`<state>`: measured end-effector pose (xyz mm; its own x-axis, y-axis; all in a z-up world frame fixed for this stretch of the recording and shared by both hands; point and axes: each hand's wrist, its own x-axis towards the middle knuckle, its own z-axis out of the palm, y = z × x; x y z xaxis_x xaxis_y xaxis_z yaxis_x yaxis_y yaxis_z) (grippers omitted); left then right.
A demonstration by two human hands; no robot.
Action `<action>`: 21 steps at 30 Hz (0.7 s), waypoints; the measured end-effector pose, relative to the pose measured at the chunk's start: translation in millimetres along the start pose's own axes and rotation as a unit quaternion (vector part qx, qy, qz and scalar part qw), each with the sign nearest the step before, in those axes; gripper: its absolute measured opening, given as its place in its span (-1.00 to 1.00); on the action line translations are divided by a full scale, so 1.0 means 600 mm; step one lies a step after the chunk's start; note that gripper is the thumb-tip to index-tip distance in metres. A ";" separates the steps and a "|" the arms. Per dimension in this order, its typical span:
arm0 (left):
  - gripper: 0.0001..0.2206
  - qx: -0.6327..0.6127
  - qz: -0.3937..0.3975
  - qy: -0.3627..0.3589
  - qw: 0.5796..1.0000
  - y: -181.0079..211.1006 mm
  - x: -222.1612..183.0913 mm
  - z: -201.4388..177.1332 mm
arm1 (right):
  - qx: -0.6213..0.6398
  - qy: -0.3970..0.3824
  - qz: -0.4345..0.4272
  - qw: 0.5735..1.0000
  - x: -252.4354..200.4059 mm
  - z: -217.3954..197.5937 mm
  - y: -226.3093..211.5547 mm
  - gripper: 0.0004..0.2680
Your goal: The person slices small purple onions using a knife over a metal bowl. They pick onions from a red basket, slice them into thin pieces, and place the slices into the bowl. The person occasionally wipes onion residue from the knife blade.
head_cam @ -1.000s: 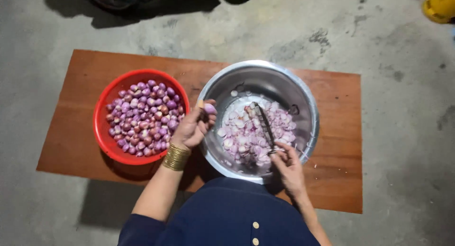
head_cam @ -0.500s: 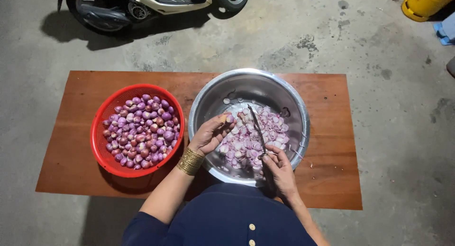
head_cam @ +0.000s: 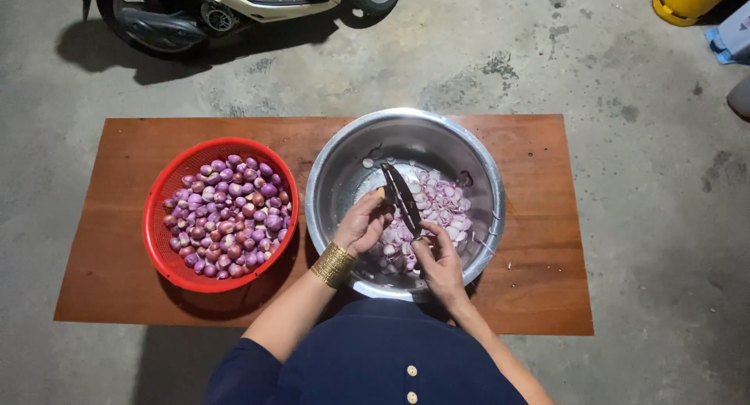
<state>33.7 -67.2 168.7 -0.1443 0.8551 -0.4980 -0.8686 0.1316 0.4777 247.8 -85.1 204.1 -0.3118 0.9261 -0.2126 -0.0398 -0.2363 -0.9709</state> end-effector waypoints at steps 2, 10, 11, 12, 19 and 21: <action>-0.85 -0.004 0.003 -0.001 1.000 0.011 -0.018 0.031 | -0.033 0.001 -0.006 0.999 -0.015 0.019 -0.044 -0.69; -0.97 -0.065 0.046 0.034 0.996 0.001 0.001 0.029 | -0.162 -0.006 -0.038 0.986 -0.048 0.044 -0.072 -0.76; -0.85 0.220 0.172 0.004 0.960 -0.009 0.016 -0.003 | -0.212 0.002 -0.059 0.975 -0.047 0.047 -0.074 -0.75; -0.69 0.483 0.282 -0.028 0.829 -0.019 0.030 -0.036 | -0.262 0.010 -0.079 0.962 -0.046 0.050 -0.075 -0.75; -0.85 0.051 0.042 0.045 0.997 -0.031 0.017 -0.003 | -0.269 0.030 -0.040 0.962 -0.004 0.040 -0.069 -0.76; -0.84 0.319 0.214 0.003 0.923 -0.028 0.077 -0.080 | -0.262 0.006 -0.001 0.965 -0.043 0.063 -0.084 -0.77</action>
<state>18.7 -54.2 103.1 -0.4139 0.8945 -0.1688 -0.2759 0.0535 0.9597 221.8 -108.1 262.6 -0.3011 0.9306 -0.2081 0.4450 -0.0559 -0.8938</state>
